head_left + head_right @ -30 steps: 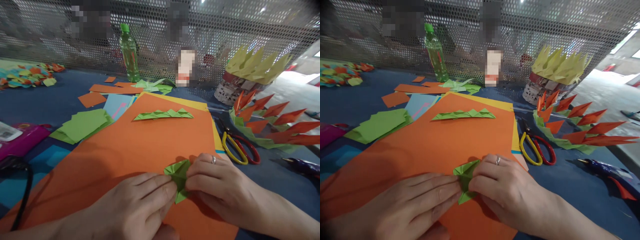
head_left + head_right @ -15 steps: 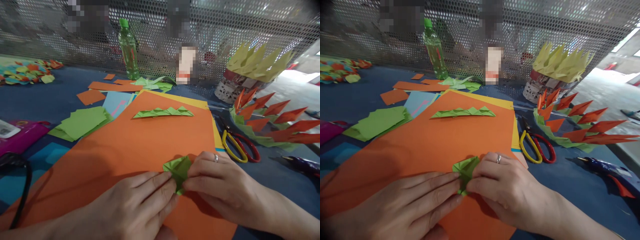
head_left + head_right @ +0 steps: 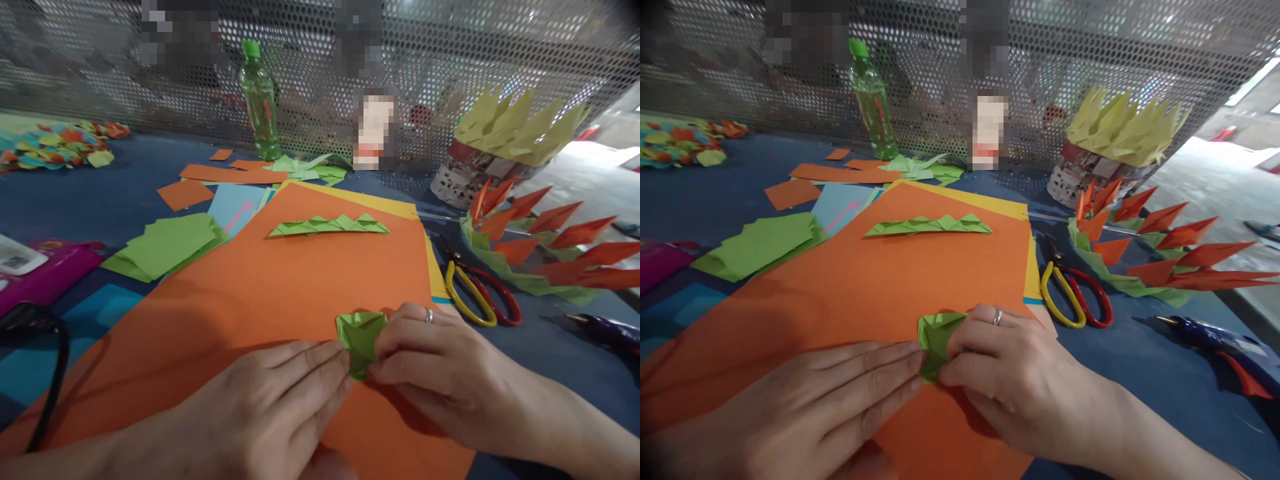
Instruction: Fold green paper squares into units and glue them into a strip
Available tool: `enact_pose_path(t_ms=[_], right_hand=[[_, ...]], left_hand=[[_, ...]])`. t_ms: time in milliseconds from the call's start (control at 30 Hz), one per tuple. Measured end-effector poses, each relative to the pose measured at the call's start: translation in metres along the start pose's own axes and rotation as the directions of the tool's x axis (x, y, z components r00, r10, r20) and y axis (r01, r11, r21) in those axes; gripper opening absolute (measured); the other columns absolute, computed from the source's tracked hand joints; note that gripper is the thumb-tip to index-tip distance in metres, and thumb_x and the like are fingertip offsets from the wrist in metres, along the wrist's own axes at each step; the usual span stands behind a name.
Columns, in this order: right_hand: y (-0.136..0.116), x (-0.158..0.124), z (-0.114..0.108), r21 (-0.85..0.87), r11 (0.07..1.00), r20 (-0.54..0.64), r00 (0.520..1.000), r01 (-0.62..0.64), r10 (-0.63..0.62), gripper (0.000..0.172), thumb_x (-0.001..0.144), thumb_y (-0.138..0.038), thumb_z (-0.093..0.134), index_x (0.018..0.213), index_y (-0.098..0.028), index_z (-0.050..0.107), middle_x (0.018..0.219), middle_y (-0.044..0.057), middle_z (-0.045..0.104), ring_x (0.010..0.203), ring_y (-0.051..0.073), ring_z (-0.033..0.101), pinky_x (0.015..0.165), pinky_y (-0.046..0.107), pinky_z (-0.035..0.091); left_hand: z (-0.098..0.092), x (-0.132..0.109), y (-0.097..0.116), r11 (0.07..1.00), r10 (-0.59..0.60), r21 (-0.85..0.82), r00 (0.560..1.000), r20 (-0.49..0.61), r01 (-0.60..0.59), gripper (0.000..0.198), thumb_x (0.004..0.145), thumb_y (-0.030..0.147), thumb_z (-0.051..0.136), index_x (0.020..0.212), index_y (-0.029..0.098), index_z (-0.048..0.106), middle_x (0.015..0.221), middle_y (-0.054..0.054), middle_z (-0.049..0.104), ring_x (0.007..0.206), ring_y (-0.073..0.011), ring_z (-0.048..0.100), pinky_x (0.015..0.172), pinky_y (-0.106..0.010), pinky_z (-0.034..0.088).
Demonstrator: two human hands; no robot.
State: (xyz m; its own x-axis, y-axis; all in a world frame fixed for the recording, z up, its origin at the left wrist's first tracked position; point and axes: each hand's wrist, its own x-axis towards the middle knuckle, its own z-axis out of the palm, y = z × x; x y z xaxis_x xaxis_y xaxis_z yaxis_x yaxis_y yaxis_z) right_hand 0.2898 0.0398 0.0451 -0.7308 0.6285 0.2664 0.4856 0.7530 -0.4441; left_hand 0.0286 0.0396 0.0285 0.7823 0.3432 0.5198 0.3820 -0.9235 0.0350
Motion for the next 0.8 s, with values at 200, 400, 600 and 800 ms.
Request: enact_pose_path(t_ms=[200,400,600,800], right_hand=[[-0.0020,0.0012,-0.0033,0.011,1.000,0.035,0.999,-0.024,0.024,0.020,0.095,-0.008,0.055,0.098,-0.020,0.070,0.099,0.004,0.068,0.086,0.015,0.058,0.076,0.030,0.045],[-0.0025,0.0027,-0.0031,0.004,1.000,0.023,1.000,-0.007,0.007,0.021,0.095,-0.008,0.054,0.098,-0.019,0.071,0.098,0.004,0.069,0.086,0.016,0.058,0.076,0.031,0.048],[-0.0027,0.0021,-0.0031,-0.012,1.000,0.031,0.999,0.013,-0.013,0.023,0.093,-0.006,0.054,0.097,-0.019,0.072,0.098,0.005,0.070,0.089,0.016,0.061,0.080,0.032,0.050],[-0.0042,0.0034,-0.0031,0.011,1.000,0.030,1.000,0.001,-0.002,0.023,0.095,-0.006,0.052,0.096,-0.019,0.072,0.097,0.005,0.071,0.088,0.017,0.061,0.080,0.032,0.051]], left_hand=[[-0.0016,-0.0015,-0.0043,0.998,0.056,-0.003,0.998,-0.011,-0.056,0.044,0.109,0.033,0.037,0.106,0.012,0.075,0.117,-0.004,0.075,0.112,-0.0154,0.067,0.114,-0.025,0.039],[-0.0044,0.0024,-0.0005,1.000,-0.004,-0.020,1.000,0.022,0.005,0.043,0.109,0.032,0.037,0.107,0.011,0.075,0.119,-0.005,0.074,0.114,-0.0165,0.067,0.113,-0.026,0.042],[-0.0041,0.0037,-0.0045,0.999,0.035,0.002,0.999,-0.016,-0.034,0.042,0.109,0.031,0.039,0.105,0.011,0.075,0.115,-0.006,0.076,0.110,-0.0159,0.068,0.112,-0.025,0.043],[-0.0074,0.0028,-0.0036,1.000,0.027,-0.010,0.999,0.030,-0.026,0.041,0.109,0.031,0.039,0.108,0.010,0.074,0.119,-0.006,0.074,0.116,-0.0167,0.066,0.113,-0.027,0.041]])
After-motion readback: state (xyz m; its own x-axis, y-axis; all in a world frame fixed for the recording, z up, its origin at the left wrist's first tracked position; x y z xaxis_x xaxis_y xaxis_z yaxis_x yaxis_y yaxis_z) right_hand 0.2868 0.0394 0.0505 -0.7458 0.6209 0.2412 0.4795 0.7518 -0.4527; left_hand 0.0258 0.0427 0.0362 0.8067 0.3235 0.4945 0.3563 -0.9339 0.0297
